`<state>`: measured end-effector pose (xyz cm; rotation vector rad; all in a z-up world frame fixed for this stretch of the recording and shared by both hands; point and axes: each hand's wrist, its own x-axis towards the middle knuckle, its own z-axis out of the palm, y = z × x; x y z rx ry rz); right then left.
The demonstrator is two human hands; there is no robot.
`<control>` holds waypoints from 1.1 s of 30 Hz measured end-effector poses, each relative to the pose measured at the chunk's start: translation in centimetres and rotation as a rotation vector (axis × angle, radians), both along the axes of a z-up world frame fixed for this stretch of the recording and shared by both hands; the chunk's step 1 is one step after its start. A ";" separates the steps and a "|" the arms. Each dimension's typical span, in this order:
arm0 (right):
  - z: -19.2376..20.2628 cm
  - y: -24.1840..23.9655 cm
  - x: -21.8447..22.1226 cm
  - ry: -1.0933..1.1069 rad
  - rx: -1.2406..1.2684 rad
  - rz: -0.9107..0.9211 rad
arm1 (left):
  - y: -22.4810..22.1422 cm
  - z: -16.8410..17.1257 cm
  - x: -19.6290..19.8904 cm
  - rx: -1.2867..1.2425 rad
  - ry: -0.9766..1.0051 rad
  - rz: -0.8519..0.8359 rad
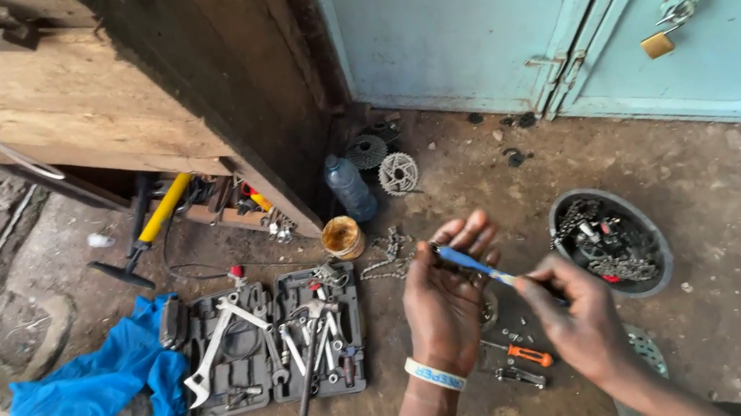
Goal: Cleaning a bicycle chain using a toothbrush and cleaning solution in a workshop.
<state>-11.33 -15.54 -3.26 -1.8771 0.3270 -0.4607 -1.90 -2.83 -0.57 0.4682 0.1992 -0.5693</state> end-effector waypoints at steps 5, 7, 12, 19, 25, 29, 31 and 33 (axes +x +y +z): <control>-1.9 -1.6 -1.1 0.073 0.113 0.027 | 1.4 1.2 1.2 0.030 -0.077 0.042; -3.0 -3.1 -1.4 0.106 0.158 0.017 | 2.1 2.4 1.9 0.031 -0.077 0.083; -3.0 -1.6 0.0 0.019 0.418 0.049 | 1.7 2.2 0.6 -0.106 0.010 0.005; 0.4 0.1 1.7 -0.011 0.423 0.178 | 1.0 1.9 0.3 -0.258 0.071 0.012; 1.9 0.9 1.8 0.008 0.252 0.198 | 0.2 2.9 -1.2 0.255 -0.092 -0.036; 1.5 1.3 1.0 0.072 0.337 0.106 | 0.6 2.9 -1.0 0.178 -0.036 -0.025; 1.1 1.0 1.0 0.136 0.481 0.069 | 1.0 2.8 -0.6 0.149 -0.078 -0.008; 0.5 0.3 0.9 0.254 0.649 0.056 | 1.2 2.7 -0.6 0.131 -0.097 -0.082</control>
